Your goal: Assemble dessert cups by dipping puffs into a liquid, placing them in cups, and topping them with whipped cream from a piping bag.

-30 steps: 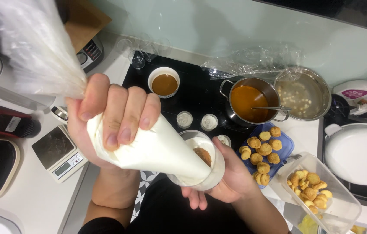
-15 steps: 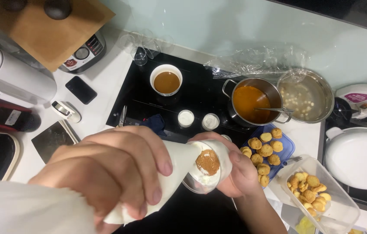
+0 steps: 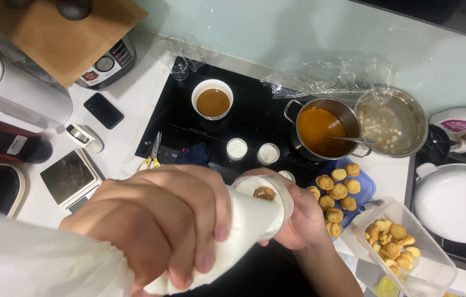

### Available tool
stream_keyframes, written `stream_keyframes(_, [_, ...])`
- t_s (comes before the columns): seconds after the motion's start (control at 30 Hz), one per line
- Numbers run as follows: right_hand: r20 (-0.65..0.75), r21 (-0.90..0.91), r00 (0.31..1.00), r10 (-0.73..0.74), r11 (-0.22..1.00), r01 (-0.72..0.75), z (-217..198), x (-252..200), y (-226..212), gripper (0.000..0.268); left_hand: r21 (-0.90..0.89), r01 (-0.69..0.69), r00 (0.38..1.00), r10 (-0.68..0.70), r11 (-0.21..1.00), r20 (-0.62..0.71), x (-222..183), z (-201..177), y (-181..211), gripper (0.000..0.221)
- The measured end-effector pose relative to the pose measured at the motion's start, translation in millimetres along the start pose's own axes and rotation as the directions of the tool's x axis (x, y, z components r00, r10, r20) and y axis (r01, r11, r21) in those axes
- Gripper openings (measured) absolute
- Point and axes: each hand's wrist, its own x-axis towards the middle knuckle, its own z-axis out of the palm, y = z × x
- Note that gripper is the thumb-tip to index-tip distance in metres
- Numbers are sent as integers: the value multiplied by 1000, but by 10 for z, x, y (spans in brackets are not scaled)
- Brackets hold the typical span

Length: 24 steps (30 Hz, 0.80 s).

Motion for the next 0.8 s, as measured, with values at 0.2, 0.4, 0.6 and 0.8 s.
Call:
stream_keyframes(0.2, [-5, -10, 1000, -4, 1000, 4, 4, -8, -57, 80, 206, 4, 995, 17, 979, -100, 72, 41, -21, 28])
stream_keyframes(0.4, [3, 2, 1000, -18, 1000, 18, -30, 52, -52, 78, 33, 69, 997, -68, 997, -30, -10, -55, -25, 25])
stream_keyframes(0.6, [-93, -64, 995, -45, 997, 39, -445, -31, -92, 78, -170, 950, 100, -773, 260, -626, -254, -617, -31, 31])
stream_keyframes(0.8, [-166, -247, 965, -205, 956, 161, -857, -311, -119, 85, 515, 811, 586, -369, 278, -722, -527, -1057, -1085, 52])
